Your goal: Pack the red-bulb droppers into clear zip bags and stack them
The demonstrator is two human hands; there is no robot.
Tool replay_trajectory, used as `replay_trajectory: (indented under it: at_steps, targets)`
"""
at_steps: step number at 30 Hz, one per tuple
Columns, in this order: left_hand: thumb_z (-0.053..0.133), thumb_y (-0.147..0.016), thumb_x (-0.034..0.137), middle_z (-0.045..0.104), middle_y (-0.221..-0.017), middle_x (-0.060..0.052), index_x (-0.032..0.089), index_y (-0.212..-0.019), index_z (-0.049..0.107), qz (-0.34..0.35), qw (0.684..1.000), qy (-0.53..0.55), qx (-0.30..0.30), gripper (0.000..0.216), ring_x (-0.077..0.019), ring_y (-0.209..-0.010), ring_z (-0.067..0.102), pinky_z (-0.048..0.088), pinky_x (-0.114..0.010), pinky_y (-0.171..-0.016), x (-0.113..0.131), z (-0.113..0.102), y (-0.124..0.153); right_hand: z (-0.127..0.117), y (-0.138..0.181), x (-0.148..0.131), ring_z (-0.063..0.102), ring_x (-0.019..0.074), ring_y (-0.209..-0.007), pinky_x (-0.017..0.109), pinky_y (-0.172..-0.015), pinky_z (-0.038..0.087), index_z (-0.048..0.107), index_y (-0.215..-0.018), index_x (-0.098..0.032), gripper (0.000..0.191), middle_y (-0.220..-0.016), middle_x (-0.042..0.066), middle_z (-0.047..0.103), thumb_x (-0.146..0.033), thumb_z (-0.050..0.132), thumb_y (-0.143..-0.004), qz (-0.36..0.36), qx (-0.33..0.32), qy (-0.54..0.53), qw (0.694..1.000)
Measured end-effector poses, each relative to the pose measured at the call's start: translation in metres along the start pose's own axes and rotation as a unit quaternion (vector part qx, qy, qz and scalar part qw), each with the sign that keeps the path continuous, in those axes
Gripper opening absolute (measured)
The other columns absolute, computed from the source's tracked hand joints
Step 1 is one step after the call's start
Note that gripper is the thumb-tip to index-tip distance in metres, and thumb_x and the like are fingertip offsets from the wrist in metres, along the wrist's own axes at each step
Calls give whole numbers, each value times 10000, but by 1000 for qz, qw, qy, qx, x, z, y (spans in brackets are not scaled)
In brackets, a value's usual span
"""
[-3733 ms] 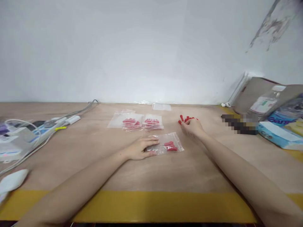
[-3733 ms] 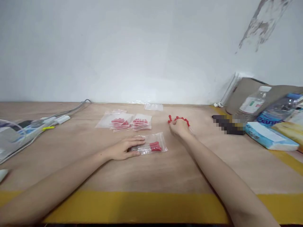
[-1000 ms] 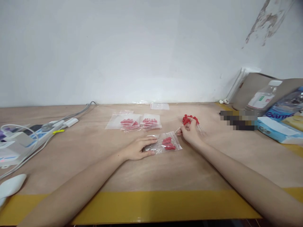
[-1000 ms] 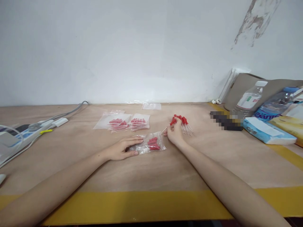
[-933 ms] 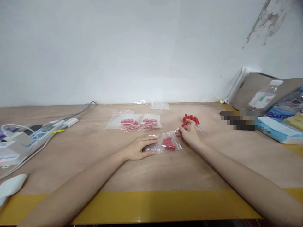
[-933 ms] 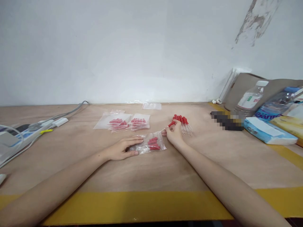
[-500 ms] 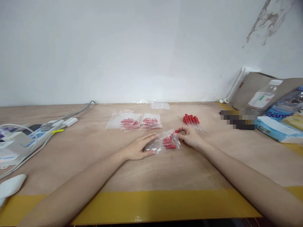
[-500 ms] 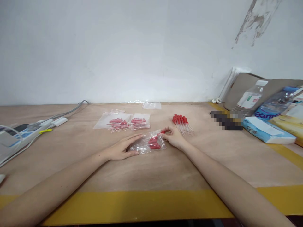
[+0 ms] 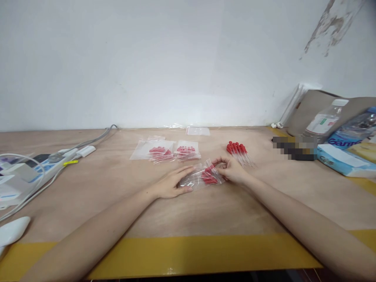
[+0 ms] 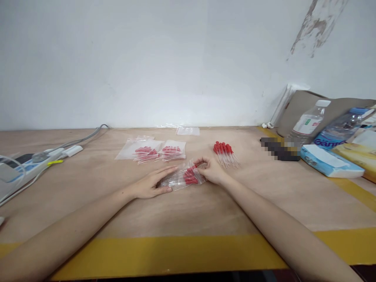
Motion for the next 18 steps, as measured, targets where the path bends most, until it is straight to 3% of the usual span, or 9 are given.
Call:
replay_trajectory:
  at_steps: [3,7,10,14,18]
  targets:
    - [528,-838,434,313,-1425,-50,251,-1396,244,-5,1000,-1,-3,653,-234,-1282,332,294,-370,-1058,1,-1,0,-1,-4,2,414,57,-334,170,-343,293,567,-862,-157,367,-417,-78,509,-360,712,-592,0,6,23,1000]
    - [528,-839,433,310,-1427,-43,260,-1392,252,-11,1000,-4,-7,642,-223,-1286,327,283,-366,-1065,2,-1,0,-3,-8,0,566,109,-512,200,-448,411,602,-769,-145,242,-605,15,643,-325,689,-632,-2,40,70,997]
    - [528,-837,439,310,-1427,-40,262,-1391,255,-11,1000,-6,-7,642,-221,-1287,325,282,-366,-1066,1,-1,-1,-7,-8,-5,590,137,-568,225,-501,443,614,-662,-142,202,-612,33,650,-334,675,-650,-19,75,121,990]
    - [524,-837,450,314,-1425,-41,262,-1390,257,-7,1000,-4,-2,643,-226,-1288,324,280,-374,-1067,1,-1,0,4,-8,-2,623,167,-630,259,-557,482,669,-741,-143,236,-690,47,687,-356,682,-638,-13,6,88,996]
    - [532,-832,446,314,-1425,-44,263,-1389,261,-8,1000,-2,1,646,-233,-1286,327,283,-382,-1065,0,-1,0,3,-10,4,619,157,-611,262,-563,486,677,-805,-149,283,-700,43,691,-356,698,-613,-6,-3,56,998]
Point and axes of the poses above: each hand's wrist, its own y-axis away from the middle knuckle, its own z-axis out of the palm, x = y × z, the point moved 9 cm from there along -y, towards the middle knuckle
